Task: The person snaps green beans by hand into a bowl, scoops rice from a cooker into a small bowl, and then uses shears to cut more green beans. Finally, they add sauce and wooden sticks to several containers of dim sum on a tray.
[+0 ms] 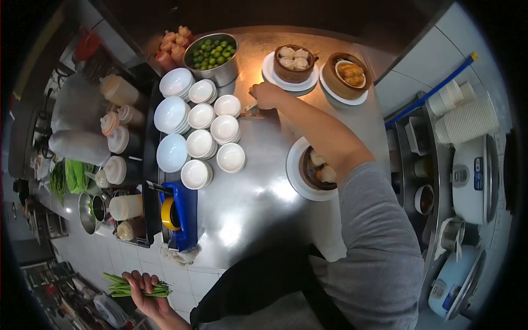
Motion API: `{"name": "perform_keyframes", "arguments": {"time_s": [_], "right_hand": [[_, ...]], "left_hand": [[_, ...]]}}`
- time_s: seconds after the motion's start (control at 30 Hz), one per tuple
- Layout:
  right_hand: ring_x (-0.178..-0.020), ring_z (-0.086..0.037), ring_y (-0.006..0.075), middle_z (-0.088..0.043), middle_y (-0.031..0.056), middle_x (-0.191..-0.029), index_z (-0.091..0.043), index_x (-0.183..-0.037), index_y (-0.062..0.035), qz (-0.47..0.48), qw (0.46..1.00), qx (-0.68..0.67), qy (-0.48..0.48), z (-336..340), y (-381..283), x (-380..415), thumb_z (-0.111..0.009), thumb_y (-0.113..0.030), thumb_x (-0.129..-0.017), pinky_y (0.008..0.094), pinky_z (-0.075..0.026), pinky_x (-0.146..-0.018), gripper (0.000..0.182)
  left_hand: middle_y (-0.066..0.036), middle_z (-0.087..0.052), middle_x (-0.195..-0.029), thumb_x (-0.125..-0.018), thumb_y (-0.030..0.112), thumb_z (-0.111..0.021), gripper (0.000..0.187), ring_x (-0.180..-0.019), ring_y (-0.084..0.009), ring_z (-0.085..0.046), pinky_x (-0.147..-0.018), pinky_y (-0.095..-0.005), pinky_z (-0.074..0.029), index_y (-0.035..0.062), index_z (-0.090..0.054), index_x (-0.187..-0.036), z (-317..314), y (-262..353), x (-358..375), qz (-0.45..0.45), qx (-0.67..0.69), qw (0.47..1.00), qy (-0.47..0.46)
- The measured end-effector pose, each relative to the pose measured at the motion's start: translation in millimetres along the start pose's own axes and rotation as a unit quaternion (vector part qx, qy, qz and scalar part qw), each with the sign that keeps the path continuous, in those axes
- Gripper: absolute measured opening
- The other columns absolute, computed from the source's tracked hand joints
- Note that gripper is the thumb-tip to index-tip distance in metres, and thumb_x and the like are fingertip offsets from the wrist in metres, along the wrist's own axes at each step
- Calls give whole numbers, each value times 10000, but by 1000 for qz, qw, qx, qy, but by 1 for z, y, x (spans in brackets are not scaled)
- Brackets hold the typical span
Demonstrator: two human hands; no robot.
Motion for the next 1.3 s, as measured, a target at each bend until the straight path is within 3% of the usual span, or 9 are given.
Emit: {"name": "perform_keyframes", "arguments": {"time_s": [0.13,0.23,0.37,0.7,0.8,1.0,1.1,1.2,1.3], "right_hand": [[-893,-577,334,-574,178,-962,-522,-1037,-57,20,994,-15,104,-6,-13,26,-681,-297,-652,412,-482,-745,481],[-904,-576,329,-568,170,-987,-536,-1037,-49,76,994,-5,79,-34,-19,17,-699,-270,-642,402,-482,-769,481],[-754,-639,278,-651,148,-800,-682,-817,-60,44,992,49,-104,-18,-50,64,-714,-137,-581,365,-504,-674,251],[-763,-614,270,-644,119,-792,-665,-829,-95,130,969,44,-207,-29,-160,182,-744,-229,-578,371,-486,-690,296],[-761,-609,272,-638,122,-794,-630,-815,-76,154,974,-5,-165,-25,-182,184,-729,-203,-579,378,-484,-681,286],[-663,-590,298,-601,170,-693,-601,-720,-10,153,978,-91,106,35,-197,212,-639,-55,-644,352,-461,-634,96],[-631,-576,246,-578,132,-719,-573,-725,8,154,955,-197,161,61,-222,246,-637,13,-633,319,-459,-614,112],[-610,-529,100,-528,33,-687,-551,-692,2,101,942,-285,148,73,-279,285,-620,61,-668,223,-431,-536,94],[-607,-501,62,-501,3,-675,-555,-685,-11,113,919,-370,75,44,-345,304,-617,71,-685,191,-403,-502,103]], "left_hand": [[2,-338,-693,-940,138,-431,115,-520,-88,-332,-574,-268,-376,47,-488,-982,-8,3,3,-2,-2,999,-44],[6,-344,-697,-924,120,-453,75,-532,-87,-337,-584,-269,-371,69,-465,-977,-24,9,14,-15,-2,1000,5],[6,-348,-691,-898,96,-480,75,-527,-80,-342,-593,-257,-353,103,-407,-911,-30,20,34,-39,-1,999,-1],[17,-373,-680,-865,122,-538,131,-525,-78,-376,-596,-277,-387,113,-408,-878,10,44,126,-93,1,993,78],[16,-393,-669,-849,128,-558,145,-519,-83,-390,-592,-294,-394,116,-414,-860,33,45,147,-88,0,990,113],[7,-411,-654,-825,118,-581,160,-514,-96,-404,-598,-310,-397,114,-421,-829,75,64,159,-80,16,990,118],[16,-390,-661,-846,145,-565,156,-511,-80,-390,-584,-288,-394,118,-411,-836,104,80,163,-77,19,993,92],[17,-389,-660,-844,150,-568,163,-505,-79,-384,-575,-284,-394,121,-408,-833,152,108,172,-87,31,990,103],[9,-407,-653,-822,144,-590,182,-511,-95,-402,-583,-302,-398,125,-409,-816,218,148,182,-109,48,984,136]]}}
Point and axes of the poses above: each hand's wrist, its own x-axis away from the middle knuckle, its own z-axis out of the back of the hand, y = z × x, the point moved 3 cm from there along -x, towards the middle knuckle
